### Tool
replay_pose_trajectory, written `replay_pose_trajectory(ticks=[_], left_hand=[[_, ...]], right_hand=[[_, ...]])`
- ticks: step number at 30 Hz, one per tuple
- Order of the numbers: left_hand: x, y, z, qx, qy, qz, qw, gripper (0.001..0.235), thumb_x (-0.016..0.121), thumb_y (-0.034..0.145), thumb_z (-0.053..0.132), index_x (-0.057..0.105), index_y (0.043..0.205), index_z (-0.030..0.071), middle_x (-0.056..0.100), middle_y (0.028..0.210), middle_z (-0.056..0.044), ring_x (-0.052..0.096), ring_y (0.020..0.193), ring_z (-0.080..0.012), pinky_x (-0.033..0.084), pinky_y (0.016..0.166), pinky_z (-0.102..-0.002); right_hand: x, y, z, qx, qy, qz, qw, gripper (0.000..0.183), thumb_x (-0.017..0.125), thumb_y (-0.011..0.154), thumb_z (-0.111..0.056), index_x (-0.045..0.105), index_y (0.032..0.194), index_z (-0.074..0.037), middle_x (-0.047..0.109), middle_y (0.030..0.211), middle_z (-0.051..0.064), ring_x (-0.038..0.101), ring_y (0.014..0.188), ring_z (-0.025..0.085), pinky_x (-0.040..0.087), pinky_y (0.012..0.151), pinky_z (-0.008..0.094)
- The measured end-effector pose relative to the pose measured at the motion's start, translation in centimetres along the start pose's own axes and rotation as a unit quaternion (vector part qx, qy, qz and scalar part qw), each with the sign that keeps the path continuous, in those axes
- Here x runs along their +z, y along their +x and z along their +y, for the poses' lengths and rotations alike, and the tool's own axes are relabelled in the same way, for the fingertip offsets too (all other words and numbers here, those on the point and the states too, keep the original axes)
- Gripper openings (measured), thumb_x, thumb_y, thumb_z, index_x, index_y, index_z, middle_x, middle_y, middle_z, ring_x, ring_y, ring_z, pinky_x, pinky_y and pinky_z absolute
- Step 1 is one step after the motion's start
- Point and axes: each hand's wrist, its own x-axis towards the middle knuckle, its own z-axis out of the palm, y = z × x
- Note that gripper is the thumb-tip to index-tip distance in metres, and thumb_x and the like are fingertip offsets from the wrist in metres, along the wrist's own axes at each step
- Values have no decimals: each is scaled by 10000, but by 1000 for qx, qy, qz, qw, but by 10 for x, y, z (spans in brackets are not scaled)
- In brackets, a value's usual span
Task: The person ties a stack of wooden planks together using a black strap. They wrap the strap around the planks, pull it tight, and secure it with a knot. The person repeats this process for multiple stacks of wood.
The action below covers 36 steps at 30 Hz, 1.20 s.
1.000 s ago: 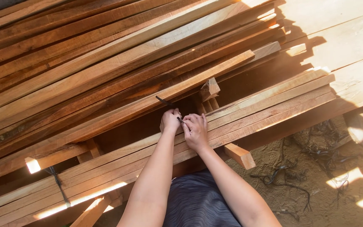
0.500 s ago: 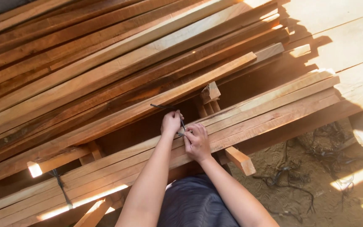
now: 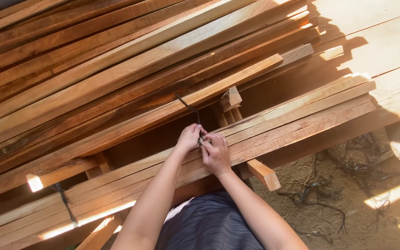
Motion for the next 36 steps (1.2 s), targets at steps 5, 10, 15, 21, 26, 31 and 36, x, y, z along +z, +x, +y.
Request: replay_pose_trajectory(ticks=[5, 10, 15, 21, 26, 31, 36], left_hand=[[27, 43, -32, -45, -68, 29, 996, 400, 478, 1018, 345, 758, 816, 143, 773, 791, -66, 730, 929, -279, 540, 821, -413], [36, 69, -45, -147, -160, 76, 973, 374, 541, 963, 304, 756, 716, 124, 714, 624, -33, 706, 711, -206, 527, 627, -332], [60, 104, -86, -153, -65, 75, 983, 384, 541, 934, 375, 782, 691, 200, 731, 639, -2, 733, 870, -232, 541, 753, -354], [44, 86, -61, -168, -70, 76, 980, 380, 527, 951, 404, 775, 730, 220, 732, 640, 55, 726, 843, -193, 538, 776, -340], [13, 42, -25, -94, -116, 53, 987, 385, 511, 986, 400, 796, 850, 181, 787, 786, -2, 728, 915, -207, 535, 830, -352], [-29, -67, 27, 127, 175, 121, 969, 346, 422, 1092, 295, 700, 1246, 157, 733, 1156, -116, 674, 1084, -380, 531, 936, -533], [14, -106, -34, 238, 374, 217, 870, 683, 572, 918, 498, 474, 1488, 135, 507, 1491, -93, 445, 1380, -325, 272, 1160, -542]], right_hand=[[-3, 3, -1, 13, -9, -15, 1000, 55, 724, 914, -221, 723, 902, -167, 648, 1073, -2, 637, 1159, 232, 443, 1075, 451], [-4, 9, -1, 15, -2, -20, 1000, 89, 690, 941, -204, 701, 863, -163, 643, 1012, -12, 648, 1127, 227, 438, 1066, 451], [-8, 10, 3, -9, 25, -34, 999, 102, 675, 915, -187, 682, 817, -162, 646, 985, -28, 645, 1101, 196, 420, 1069, 430], [-10, 10, 2, -34, 34, -57, 997, 82, 675, 894, -191, 675, 813, -178, 660, 985, -41, 647, 1076, 187, 429, 1062, 422], [-7, 8, 0, -40, 27, -36, 998, 87, 662, 895, -184, 677, 816, -151, 656, 988, -20, 655, 1056, 207, 446, 1043, 421], [-6, 3, 1, -19, 46, -37, 998, 99, 655, 917, -171, 680, 826, -142, 658, 1003, -10, 667, 1051, 216, 473, 1032, 408], [-5, 4, -1, -15, 50, -28, 998, 103, 661, 929, -170, 689, 835, -137, 671, 999, 1, 676, 1044, 228, 485, 1023, 408]])
